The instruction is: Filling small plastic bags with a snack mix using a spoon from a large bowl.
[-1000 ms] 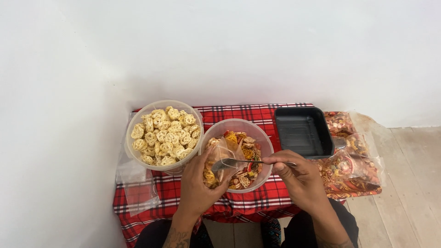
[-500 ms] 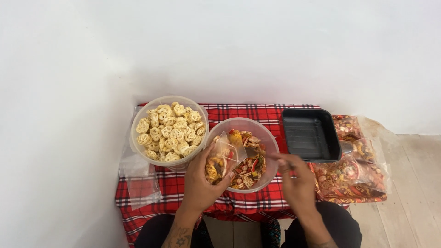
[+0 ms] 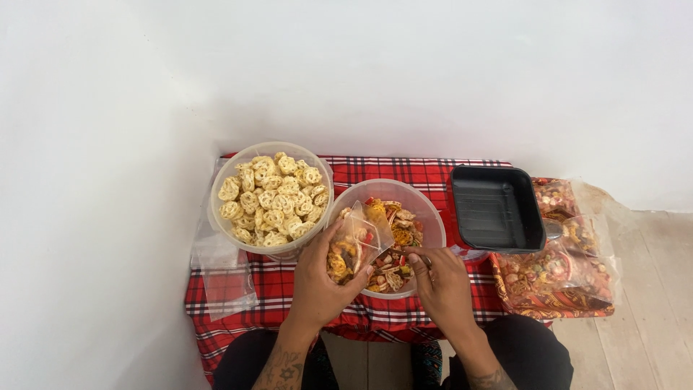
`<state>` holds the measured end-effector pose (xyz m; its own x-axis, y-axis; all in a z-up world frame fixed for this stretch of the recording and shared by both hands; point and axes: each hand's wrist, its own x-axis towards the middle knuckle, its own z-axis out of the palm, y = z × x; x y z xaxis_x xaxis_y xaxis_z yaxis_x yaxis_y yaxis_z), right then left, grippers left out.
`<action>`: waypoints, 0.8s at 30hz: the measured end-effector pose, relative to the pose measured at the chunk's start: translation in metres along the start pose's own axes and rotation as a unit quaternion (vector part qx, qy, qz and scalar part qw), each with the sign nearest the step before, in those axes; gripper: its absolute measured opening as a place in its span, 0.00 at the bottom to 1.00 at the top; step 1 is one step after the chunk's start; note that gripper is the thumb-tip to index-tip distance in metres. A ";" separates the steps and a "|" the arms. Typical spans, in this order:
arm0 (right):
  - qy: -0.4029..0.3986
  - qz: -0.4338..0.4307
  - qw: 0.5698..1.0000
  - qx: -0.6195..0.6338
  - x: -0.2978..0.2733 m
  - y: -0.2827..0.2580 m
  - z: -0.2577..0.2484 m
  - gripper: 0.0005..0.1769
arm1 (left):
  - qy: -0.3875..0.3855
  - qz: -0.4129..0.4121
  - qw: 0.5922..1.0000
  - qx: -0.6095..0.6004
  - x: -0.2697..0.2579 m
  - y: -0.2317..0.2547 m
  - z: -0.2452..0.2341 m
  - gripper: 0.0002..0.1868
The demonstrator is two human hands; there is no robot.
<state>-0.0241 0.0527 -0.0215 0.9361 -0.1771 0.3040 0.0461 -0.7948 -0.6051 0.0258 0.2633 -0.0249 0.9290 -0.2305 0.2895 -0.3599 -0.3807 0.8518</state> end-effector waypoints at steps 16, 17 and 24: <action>0.088 0.147 0.974 0.149 0.000 -0.001 -0.009 0.13 | -0.009 -0.027 0.999 -0.047 0.003 0.000 -0.004 0.43; 0.092 0.157 0.969 0.168 0.001 0.001 -0.012 0.13 | -0.014 -0.040 0.998 -0.049 0.003 0.001 -0.005 0.43; 0.147 0.168 0.950 0.219 0.008 0.001 -0.045 0.12 | -0.012 -0.020 1.000 -0.003 0.003 -0.003 -0.001 0.45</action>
<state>-0.0318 0.0244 0.0134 0.7882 -0.5845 0.1924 -0.0378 -0.3582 -0.9329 0.0296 0.2645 -0.0266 0.9405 -0.2358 0.2447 -0.3216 -0.3848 0.8652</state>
